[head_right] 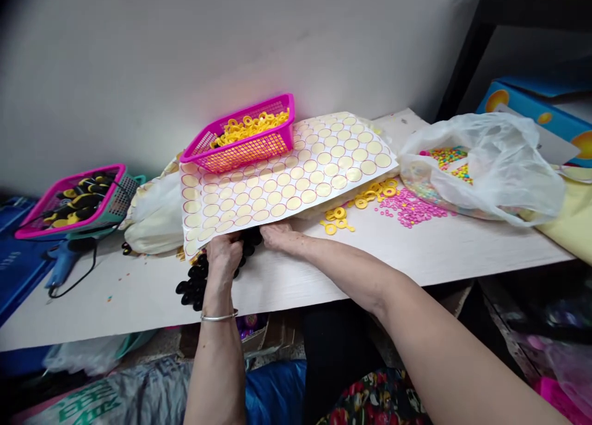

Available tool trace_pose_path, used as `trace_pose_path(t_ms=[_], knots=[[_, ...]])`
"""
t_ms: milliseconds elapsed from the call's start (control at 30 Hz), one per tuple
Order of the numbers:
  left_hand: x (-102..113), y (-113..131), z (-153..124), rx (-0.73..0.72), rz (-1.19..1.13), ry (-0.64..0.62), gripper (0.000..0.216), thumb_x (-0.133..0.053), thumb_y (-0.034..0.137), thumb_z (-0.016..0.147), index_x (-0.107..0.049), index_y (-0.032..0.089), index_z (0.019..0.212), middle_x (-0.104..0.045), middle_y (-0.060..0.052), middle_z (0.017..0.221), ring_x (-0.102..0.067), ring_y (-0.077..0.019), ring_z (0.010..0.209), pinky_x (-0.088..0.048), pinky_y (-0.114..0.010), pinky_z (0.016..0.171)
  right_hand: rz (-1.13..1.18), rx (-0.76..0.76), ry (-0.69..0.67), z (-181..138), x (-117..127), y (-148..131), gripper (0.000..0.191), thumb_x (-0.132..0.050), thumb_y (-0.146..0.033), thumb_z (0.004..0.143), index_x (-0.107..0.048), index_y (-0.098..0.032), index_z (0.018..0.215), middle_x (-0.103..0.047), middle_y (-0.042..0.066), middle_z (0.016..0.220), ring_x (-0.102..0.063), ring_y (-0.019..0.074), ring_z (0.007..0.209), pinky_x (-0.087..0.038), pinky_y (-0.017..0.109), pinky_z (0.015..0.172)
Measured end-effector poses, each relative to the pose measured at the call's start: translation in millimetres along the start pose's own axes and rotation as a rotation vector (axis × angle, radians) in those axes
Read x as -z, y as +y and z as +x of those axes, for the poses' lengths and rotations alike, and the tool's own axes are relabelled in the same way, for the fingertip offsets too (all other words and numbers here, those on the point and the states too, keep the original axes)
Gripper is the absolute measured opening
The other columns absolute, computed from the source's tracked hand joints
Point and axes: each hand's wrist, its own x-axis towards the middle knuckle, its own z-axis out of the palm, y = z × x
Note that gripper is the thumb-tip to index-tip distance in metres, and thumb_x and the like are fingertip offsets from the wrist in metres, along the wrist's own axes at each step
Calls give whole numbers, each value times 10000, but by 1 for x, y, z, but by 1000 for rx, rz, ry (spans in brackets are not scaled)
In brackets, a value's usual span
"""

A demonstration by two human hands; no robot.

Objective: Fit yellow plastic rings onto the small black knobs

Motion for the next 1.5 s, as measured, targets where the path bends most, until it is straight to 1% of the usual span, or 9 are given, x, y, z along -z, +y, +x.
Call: trace_pose_path(t_ms=[200, 400, 567, 733, 900, 1100, 1233, 1300, 1500], knots=[[-13, 5, -6, -51, 104, -73, 309, -514, 275, 691, -676, 169, 932, -676, -147, 864, -597, -328, 899, -443, -390, 739, 38, 74, 99, 11, -17, 10, 577, -483, -149, 769, -332, -186, 1325, -440, 109, 1329, -351, 274, 1245, -264, 436, 1035], [-27, 7, -5, -159, 173, 46, 372, -533, 222, 691, -629, 142, 1042, -622, -164, 1077, -518, -330, 1084, -396, -407, 865, 123, 116, 125, 22, -25, 13, 583, -468, -188, 786, -301, -189, 1344, -400, 97, 1371, -355, 253, 1237, -257, 390, 1040], [-27, 13, -12, -199, 110, -77, 296, -544, 248, 709, -642, 193, 983, -663, -97, 923, -578, -272, 931, -411, -339, 758, 106, 90, 37, -4, -10, 21, 483, -481, -146, 722, -453, -140, 1204, -528, 131, 1204, -495, 263, 1058, -403, 333, 834], [-38, 27, -39, -352, -105, -143, 126, -584, 289, 704, -637, 212, 789, -644, -29, 789, -535, -200, 792, -379, -280, 656, 96, 173, 75, -61, 0, 42, 169, -466, -153, 738, -557, -145, 881, -568, 68, 897, -516, 174, 811, -368, 259, 690], [-59, 37, -66, -347, -402, -117, 191, -667, 278, 653, -623, 206, 825, -617, -5, 758, -504, -166, 754, -389, -265, 671, 163, 168, 134, -101, -2, 59, 105, -474, -174, 773, -530, -161, 861, -507, 18, 818, -454, 120, 708, -322, 223, 633], [-72, 38, -74, -240, -528, -96, 303, -676, 378, 678, -623, 183, 905, -611, -32, 817, -536, -167, 774, -433, -284, 700, 190, 157, 156, -96, -8, 59, 146, -490, -186, 759, -541, -160, 893, -509, 23, 808, -471, 142, 727, -336, 240, 659], [-70, 33, -82, -200, -549, 5, 419, -686, 362, 673, -590, 179, 1038, -604, -72, 961, -555, -183, 839, -461, -296, 711, 111, 119, 108, -81, -12, 51, 299, -467, -182, 747, -550, -142, 1032, -538, 80, 918, -500, 189, 817, -350, 271, 704], [-66, 24, -93, -136, -573, 116, 373, -663, 346, 700, -588, 187, 1029, -598, -80, 990, -555, -178, 834, -467, -295, 693, 31, 98, 102, -76, -16, 48, 398, -462, -183, 735, -520, -134, 1126, -542, 104, 987, -492, 220, 877, -355, 294, 725], [-51, -28, -135, 313, -500, 697, 134, -578, 272, 770, -583, 172, 859, -576, -47, 839, -523, -138, 723, -425, -262, 609, -126, 123, 132, -80, -21, 44, 563, -473, -129, 647, -457, -130, 1209, -535, 129, 1101, -456, 268, 925, -404, 358, 725]])
